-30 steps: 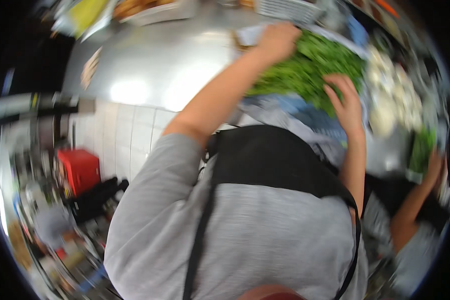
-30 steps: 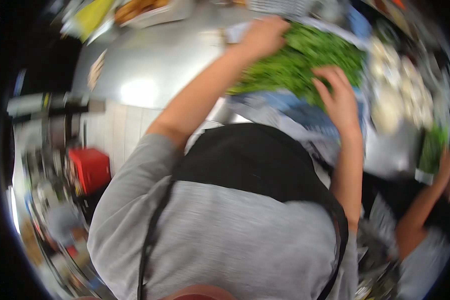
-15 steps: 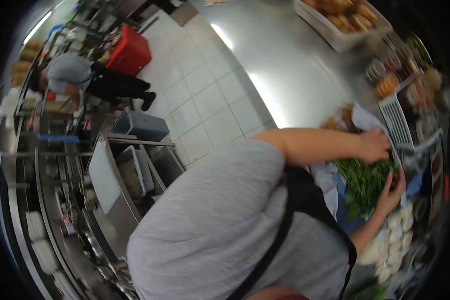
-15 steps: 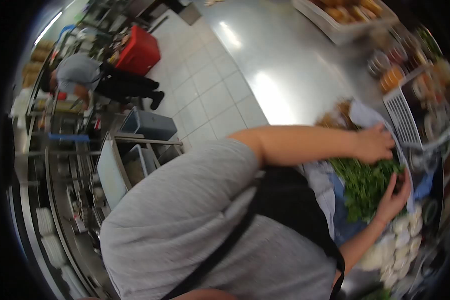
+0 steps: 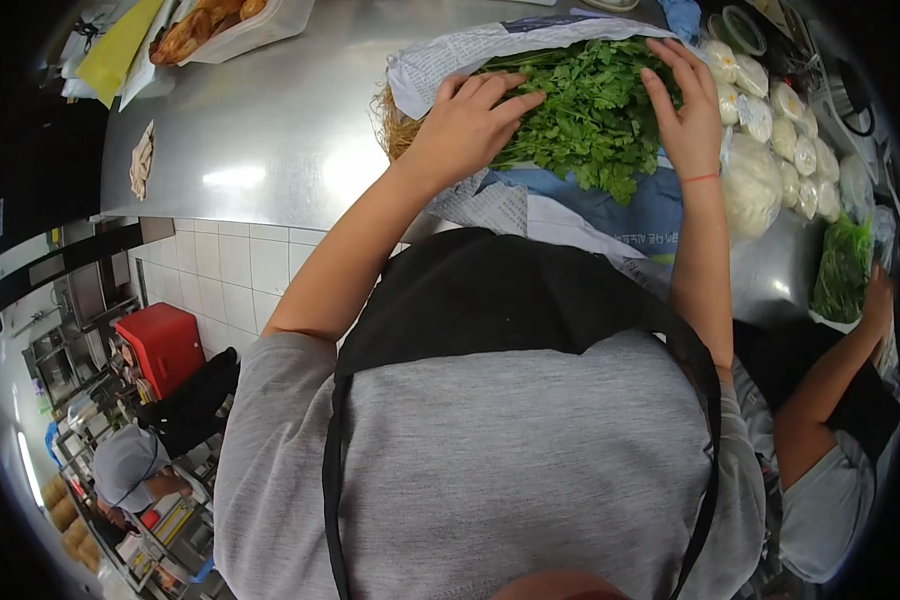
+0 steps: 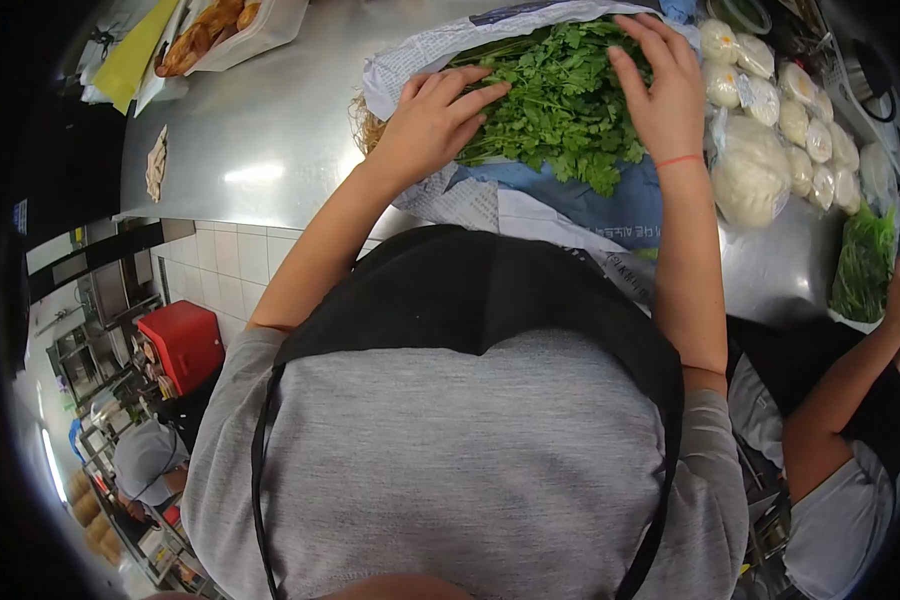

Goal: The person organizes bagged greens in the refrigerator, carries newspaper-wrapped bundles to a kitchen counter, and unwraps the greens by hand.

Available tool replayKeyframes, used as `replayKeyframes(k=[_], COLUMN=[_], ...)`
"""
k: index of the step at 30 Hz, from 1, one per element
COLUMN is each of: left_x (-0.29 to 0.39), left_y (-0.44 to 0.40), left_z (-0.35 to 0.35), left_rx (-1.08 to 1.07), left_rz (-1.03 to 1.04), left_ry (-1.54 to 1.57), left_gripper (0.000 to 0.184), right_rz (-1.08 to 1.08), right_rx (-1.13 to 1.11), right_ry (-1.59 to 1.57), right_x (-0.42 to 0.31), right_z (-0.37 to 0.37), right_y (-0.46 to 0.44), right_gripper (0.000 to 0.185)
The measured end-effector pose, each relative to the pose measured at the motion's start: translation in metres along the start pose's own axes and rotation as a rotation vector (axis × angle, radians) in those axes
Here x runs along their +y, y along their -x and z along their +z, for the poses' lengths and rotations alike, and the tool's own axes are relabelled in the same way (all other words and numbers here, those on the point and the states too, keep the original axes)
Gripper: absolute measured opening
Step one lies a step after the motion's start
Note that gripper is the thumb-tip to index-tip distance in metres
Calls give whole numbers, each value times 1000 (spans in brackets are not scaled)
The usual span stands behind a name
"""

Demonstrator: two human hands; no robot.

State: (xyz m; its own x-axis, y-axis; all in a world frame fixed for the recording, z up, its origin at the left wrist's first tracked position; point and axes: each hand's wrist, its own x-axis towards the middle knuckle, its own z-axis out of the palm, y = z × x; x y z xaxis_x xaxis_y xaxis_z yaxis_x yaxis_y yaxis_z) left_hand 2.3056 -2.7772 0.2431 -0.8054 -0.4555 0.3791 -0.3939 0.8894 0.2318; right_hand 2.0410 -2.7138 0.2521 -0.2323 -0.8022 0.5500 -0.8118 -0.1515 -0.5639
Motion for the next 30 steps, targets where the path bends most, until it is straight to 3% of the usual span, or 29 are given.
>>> replayKeyframes(k=[3,7,10,16,18,20,22,24,26,28,30], left_x=[4,-14,-18,-21,-17,-12,-8,-8,-14,-29,-46], left_y=[4,-9,-25,-41,-41,-36,-28,-25,-28,-31,-35], left_z=[0,6,2,13,6,3,6,4,0,2,5], left_rx=[19,157,137,-17,-107,-145,-118,-131,-11,84,25], left_rz=[-41,-145,-212,-54,56,72,206,191,109,80,-112], left_ry=[89,301,128,100,160,215,198,170,385,373,318], left_gripper=[41,34,31,26,25,27,29,31,31,32,35], right_rz=[-113,26,82,115,78,29,-270,-311,-179,-163,-49], right_rx=[-198,-248,-276,-244,-54,-56,-199,-287,-432,-455,-425], right_ry=[192,145,108,92,10,66,135,265,378,341,19], right_x=[-37,-42,-50,-64,-59,-62,-63,-60,-49,-48,-47], right_z=[-2,10,10,0,-3,-7,-2,4,8,-2,-4], right_y=[25,66,85,74,58,32,12,13,22,30,42], right_gripper=[29,37,38,25,23,20,22,26,30,34,36])
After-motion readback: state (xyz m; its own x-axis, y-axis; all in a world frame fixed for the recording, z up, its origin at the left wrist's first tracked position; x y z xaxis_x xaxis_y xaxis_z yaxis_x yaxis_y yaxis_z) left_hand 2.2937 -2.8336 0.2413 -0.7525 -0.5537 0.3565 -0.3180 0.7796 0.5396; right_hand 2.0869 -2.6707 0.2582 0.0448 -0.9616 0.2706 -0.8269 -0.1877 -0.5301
